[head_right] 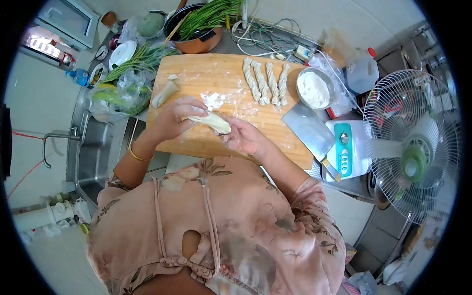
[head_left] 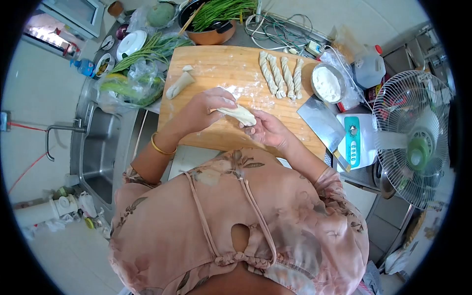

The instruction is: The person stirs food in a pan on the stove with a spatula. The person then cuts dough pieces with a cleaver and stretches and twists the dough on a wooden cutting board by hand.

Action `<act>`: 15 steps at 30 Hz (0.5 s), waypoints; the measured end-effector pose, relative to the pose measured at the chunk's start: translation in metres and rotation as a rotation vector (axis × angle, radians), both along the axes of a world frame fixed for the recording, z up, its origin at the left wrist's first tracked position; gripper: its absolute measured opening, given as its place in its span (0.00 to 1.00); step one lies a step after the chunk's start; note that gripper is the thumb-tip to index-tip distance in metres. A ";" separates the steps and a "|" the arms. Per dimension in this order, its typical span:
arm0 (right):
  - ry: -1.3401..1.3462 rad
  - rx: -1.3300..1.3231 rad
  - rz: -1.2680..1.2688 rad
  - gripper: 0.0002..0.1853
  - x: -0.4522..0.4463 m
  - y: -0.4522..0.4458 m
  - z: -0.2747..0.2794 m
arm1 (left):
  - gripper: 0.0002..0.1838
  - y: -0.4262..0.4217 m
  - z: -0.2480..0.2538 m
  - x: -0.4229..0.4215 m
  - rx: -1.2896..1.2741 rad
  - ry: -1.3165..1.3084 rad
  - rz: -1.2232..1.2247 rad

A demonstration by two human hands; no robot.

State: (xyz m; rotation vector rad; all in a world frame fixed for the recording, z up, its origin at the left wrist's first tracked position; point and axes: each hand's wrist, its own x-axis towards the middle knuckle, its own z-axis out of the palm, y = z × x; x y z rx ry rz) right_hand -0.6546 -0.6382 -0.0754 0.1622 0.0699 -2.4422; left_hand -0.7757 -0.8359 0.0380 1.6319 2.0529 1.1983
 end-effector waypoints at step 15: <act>1.277 2.138 -0.702 0.14 0.014 0.022 0.082 | 0.10 -0.004 -0.061 -0.015 -0.285 -1.730 0.224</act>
